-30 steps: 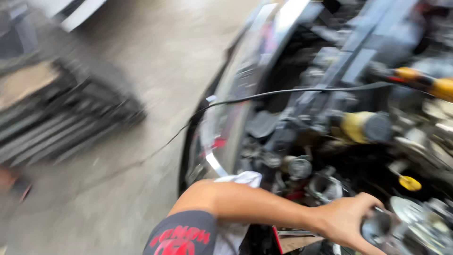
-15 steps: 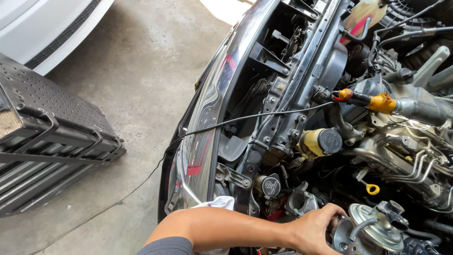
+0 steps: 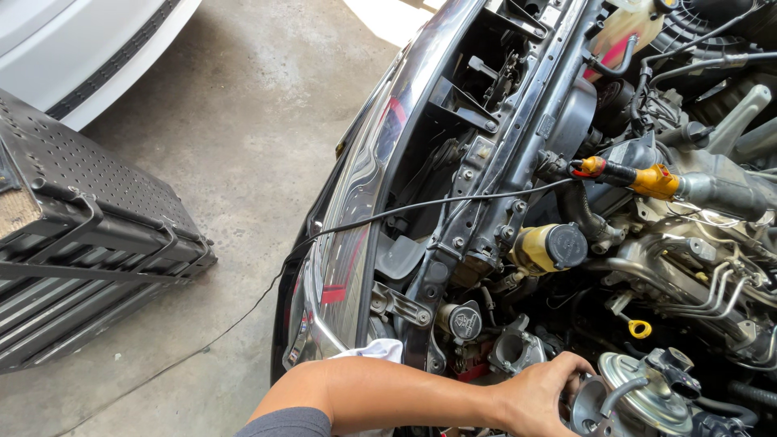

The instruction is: The person assembles a throttle body by hand, using a ratchet to tighten bolts and installing a gasket. They rotate the part to access different sides and repeatedly check fitment before placing the gasket into position.

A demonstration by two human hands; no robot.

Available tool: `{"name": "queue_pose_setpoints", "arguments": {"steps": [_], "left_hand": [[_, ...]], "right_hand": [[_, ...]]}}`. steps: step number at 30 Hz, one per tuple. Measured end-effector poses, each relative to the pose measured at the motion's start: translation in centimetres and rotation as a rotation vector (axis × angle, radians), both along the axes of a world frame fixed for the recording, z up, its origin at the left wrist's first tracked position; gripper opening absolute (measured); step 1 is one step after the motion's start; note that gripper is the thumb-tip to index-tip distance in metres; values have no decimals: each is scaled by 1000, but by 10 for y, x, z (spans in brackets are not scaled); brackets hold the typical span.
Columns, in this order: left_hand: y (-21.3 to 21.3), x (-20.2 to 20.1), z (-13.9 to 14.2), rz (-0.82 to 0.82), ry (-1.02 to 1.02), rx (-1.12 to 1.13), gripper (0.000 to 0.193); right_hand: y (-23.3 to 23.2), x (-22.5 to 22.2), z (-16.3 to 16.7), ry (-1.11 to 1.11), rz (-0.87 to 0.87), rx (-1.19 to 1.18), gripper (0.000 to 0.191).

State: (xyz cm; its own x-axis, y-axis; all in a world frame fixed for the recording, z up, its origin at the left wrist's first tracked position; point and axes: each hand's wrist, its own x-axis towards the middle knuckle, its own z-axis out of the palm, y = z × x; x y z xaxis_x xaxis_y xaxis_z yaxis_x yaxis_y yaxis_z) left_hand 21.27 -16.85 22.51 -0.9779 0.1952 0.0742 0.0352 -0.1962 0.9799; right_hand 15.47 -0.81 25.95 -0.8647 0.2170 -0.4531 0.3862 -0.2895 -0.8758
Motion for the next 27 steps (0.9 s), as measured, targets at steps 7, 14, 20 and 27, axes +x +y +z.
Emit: {"name": "queue_pose_setpoints", "arguments": {"steps": [7, 14, 20, 27], "left_hand": [[-6, 6, 20, 27, -2, 33, 109], [-12, 5, 40, 26, 89, 165, 96], [-4, -2, 53, -155, -158, 514, 105], [-3, -11, 40, -98, -119, 664, 99]], "right_hand": [[8, 5, 8, 14, 15, -3, 42], [39, 16, 20, 67, 107, 8, 43], [47, 51, 34, 209, 218, -123, 37], [61, 46, 60, 246, 143, -114, 22]]}}
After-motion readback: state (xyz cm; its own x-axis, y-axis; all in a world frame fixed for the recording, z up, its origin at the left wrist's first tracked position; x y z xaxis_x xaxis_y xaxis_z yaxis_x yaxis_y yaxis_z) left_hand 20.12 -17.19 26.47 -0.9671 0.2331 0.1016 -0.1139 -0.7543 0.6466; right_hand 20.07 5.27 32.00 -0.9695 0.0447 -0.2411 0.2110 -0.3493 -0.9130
